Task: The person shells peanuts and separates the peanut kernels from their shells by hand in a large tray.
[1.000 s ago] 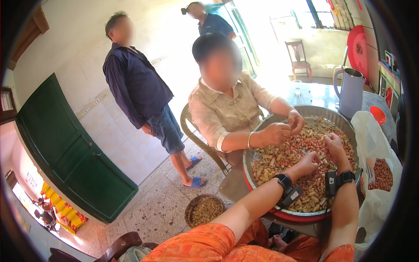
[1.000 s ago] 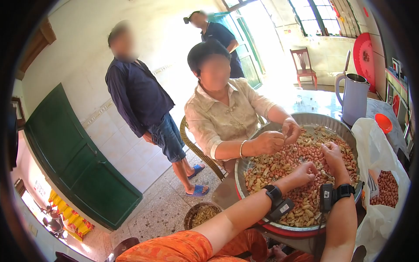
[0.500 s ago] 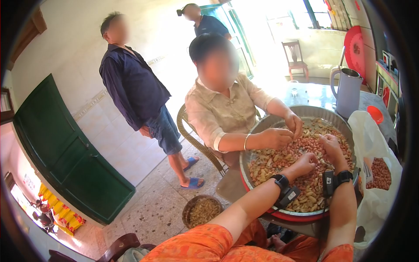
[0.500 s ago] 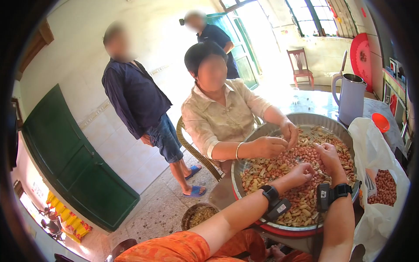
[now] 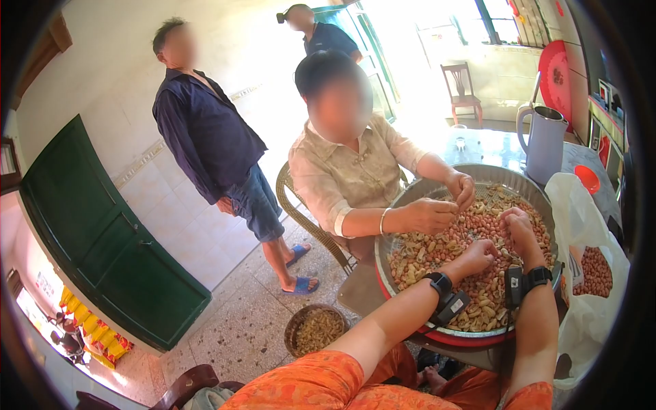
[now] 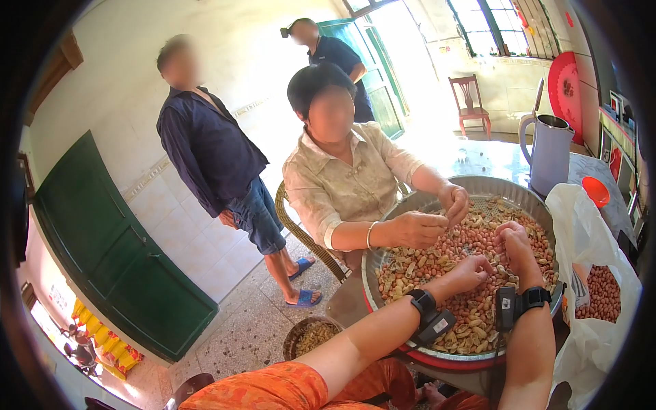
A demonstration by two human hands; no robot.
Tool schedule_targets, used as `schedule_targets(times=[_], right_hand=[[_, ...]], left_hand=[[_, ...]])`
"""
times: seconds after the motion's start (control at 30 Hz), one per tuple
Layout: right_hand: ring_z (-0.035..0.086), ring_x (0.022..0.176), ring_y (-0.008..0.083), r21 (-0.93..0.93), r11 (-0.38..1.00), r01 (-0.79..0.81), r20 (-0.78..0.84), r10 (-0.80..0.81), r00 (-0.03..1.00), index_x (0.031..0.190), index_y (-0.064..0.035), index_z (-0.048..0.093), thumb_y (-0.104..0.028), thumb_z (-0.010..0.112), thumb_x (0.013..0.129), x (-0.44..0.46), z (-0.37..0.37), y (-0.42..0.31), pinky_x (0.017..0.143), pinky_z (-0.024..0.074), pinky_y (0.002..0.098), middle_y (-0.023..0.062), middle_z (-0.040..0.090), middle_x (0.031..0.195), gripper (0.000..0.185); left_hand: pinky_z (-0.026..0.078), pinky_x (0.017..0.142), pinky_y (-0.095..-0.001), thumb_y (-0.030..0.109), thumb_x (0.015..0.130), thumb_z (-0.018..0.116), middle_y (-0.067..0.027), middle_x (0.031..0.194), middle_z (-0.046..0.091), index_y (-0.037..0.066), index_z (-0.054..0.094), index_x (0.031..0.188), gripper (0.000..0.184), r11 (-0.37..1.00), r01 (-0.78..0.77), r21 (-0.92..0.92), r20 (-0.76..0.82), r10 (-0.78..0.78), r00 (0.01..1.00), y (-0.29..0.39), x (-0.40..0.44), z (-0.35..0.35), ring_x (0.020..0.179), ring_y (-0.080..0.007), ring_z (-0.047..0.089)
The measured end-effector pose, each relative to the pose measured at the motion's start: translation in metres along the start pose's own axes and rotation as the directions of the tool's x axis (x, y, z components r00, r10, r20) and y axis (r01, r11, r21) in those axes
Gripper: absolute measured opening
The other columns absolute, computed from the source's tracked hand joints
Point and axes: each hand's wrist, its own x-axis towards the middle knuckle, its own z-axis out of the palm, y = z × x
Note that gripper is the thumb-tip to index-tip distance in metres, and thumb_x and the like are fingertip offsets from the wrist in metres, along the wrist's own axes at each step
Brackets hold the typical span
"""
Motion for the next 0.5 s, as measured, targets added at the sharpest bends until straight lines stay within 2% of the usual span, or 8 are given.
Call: schedule_targets(times=[0.03,0.07,0.13,0.17,0.27,0.37,0.5], right_hand=[[0.045,0.048,0.0093,0.013,1.0,0.021,0.012,-0.022,1.0,0.08,-0.0063,0.049,-0.008,0.039,0.074,0.001,-0.001,0.002,0.035,0.034,0.0218,0.0025,0.048,0.063,0.012],[0.045,0.048,0.0093,0.012,1.0,0.021,0.012,-0.021,1.0,0.08,-0.0063,0.049,-0.008,0.039,0.074,0.0011,-0.001,0.0028,0.035,0.034,0.0218,0.0025,0.048,0.063,0.012],[0.045,0.048,0.0092,-0.011,1.0,0.021,0.003,-0.021,1.0,0.083,-0.0051,0.049,-0.004,0.038,0.07,0.0012,-0.0009,0.0034,0.034,0.0336,0.0216,0.0035,0.049,0.065,0.017],[0.045,0.048,0.0092,-0.01,1.0,0.021,0.003,-0.021,1.0,0.083,-0.0051,0.049,-0.004,0.038,0.07,0.001,-0.0005,0.0032,0.034,0.0336,0.0216,0.0035,0.049,0.065,0.017],[0.045,0.048,0.0089,-0.069,0.997,0.018,0.008,-0.017,1.0,0.084,-0.0051,0.049,-0.003,0.039,0.07,0.0004,0.0,0.0021,0.034,0.0333,0.0213,0.0034,0.05,0.065,0.017],[0.045,0.049,0.0088,-0.099,0.995,0.025,0.05,-0.02,0.999,0.084,-0.0048,0.049,-0.002,0.039,0.069,-0.0002,-0.0007,0.0018,0.035,0.0335,0.0215,0.0035,0.05,0.067,0.019],[0.044,0.051,0.0088,-0.094,0.995,0.027,0.063,-0.021,0.998,0.083,-0.0048,0.049,-0.001,0.037,0.068,-0.006,0.0023,-0.0039,0.038,0.0345,0.0218,0.0029,0.049,0.069,0.02]], left_hand=[[0.041,0.046,-0.0237,0.0,0.075,0.045,-0.0055,0.066,0.056,0.001,0.054,0.087,0.015,1.0,0.022,-0.008,0.007,-0.022,1.0,0.0012,-0.0004,-0.0004,0.055,-0.0104,0.052],[0.041,0.047,-0.0239,-0.001,0.075,0.045,-0.0057,0.066,0.056,0.0,0.054,0.087,0.015,0.999,0.044,-0.016,0.015,-0.043,0.999,0.0035,-0.0014,-0.0008,0.055,-0.0106,0.052],[0.041,0.047,-0.0245,-0.001,0.075,0.045,-0.0059,0.066,0.056,0.0,0.055,0.087,0.016,1.0,0.006,0.0,0.001,-0.006,1.0,0.002,-0.0003,0.0001,0.056,-0.0109,0.052],[0.042,0.048,-0.025,-0.001,0.075,0.044,-0.006,0.066,0.056,-0.001,0.055,0.086,0.016,0.999,-0.032,0.017,-0.012,0.033,0.999,0.0003,0.0005,0.0005,0.056,-0.0113,0.052],[0.043,0.05,-0.026,-0.001,0.075,0.044,-0.0064,0.066,0.056,-0.001,0.055,0.086,0.016,0.999,0.031,0.01,0.017,-0.031,0.999,0.0022,0.0001,-0.0008,0.057,-0.0119,0.053],[0.043,0.051,-0.0264,-0.001,0.075,0.043,-0.0068,0.067,0.056,-0.001,0.056,0.085,0.016,0.999,-0.02,0.041,0.004,0.02,1.0,0.0015,0.0004,-0.0001,0.058,-0.0121,0.054],[0.043,0.051,-0.0261,-0.001,0.075,0.043,-0.007,0.067,0.056,-0.001,0.056,0.086,0.017,1.0,-0.003,0.023,0.01,0.002,1.0,-0.0004,0.0008,0.0003,0.058,-0.0123,0.054]])
